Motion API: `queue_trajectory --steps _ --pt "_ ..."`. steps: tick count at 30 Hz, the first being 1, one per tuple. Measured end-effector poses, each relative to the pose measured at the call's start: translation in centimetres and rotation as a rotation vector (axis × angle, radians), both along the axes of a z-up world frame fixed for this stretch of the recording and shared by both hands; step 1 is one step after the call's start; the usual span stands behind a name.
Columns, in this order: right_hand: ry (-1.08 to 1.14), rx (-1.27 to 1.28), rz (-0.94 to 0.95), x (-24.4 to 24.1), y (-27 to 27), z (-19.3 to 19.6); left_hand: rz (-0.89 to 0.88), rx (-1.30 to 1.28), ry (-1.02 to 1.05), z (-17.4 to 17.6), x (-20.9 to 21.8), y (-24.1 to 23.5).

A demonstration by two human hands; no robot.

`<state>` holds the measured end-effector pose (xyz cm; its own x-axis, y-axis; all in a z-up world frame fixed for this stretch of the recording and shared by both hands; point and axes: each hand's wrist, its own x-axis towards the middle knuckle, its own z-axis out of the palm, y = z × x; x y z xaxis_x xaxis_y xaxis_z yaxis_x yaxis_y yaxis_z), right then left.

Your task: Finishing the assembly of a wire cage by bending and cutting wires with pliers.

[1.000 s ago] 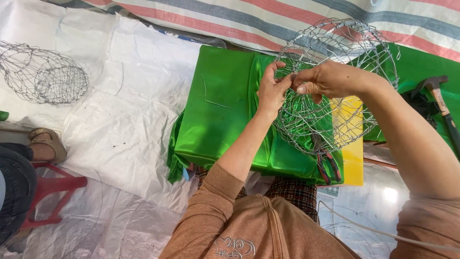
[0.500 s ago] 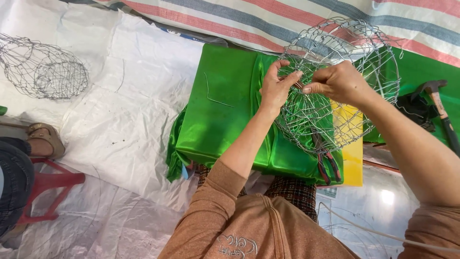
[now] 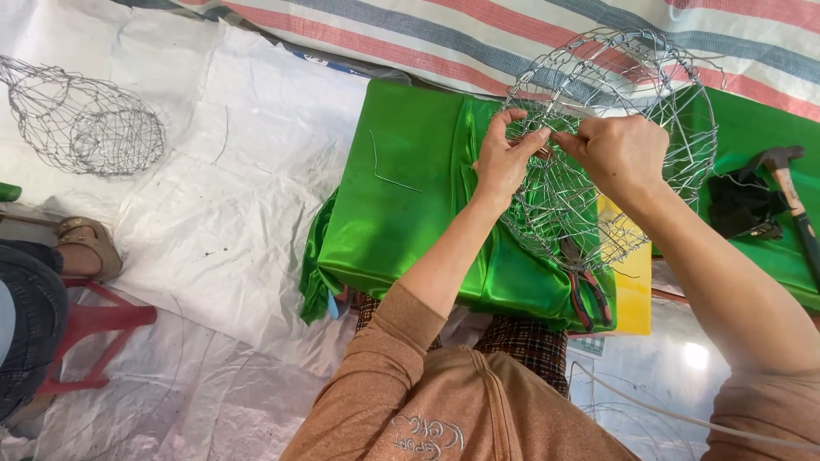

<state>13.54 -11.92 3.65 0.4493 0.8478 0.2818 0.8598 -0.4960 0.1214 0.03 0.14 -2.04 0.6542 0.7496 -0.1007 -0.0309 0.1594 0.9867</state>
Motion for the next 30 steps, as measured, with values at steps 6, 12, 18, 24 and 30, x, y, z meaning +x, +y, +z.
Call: queue_trajectory --steps 6,12,18,24,30 --pt "-0.313 -0.164 -0.005 -1.8 0.9 2.3 -0.051 -0.059 -0.179 -0.8 0.2 -0.1" --pt "-0.299 -0.21 0.064 -1.6 1.4 2.3 -0.064 0.041 -0.056 -1.3 0.1 0.2" --pt "0.311 -0.026 -0.042 -0.3 0.9 7.3 -0.009 -0.016 0.053 1.3 -1.6 0.6" --pt "0.011 -0.03 0.32 -3.8 0.3 6.3 0.048 -0.027 0.14 1.9 -1.9 0.8" --pt "-0.135 0.005 0.214 -6.0 1.6 4.5 0.097 -0.056 0.267 2.0 -2.5 1.8"
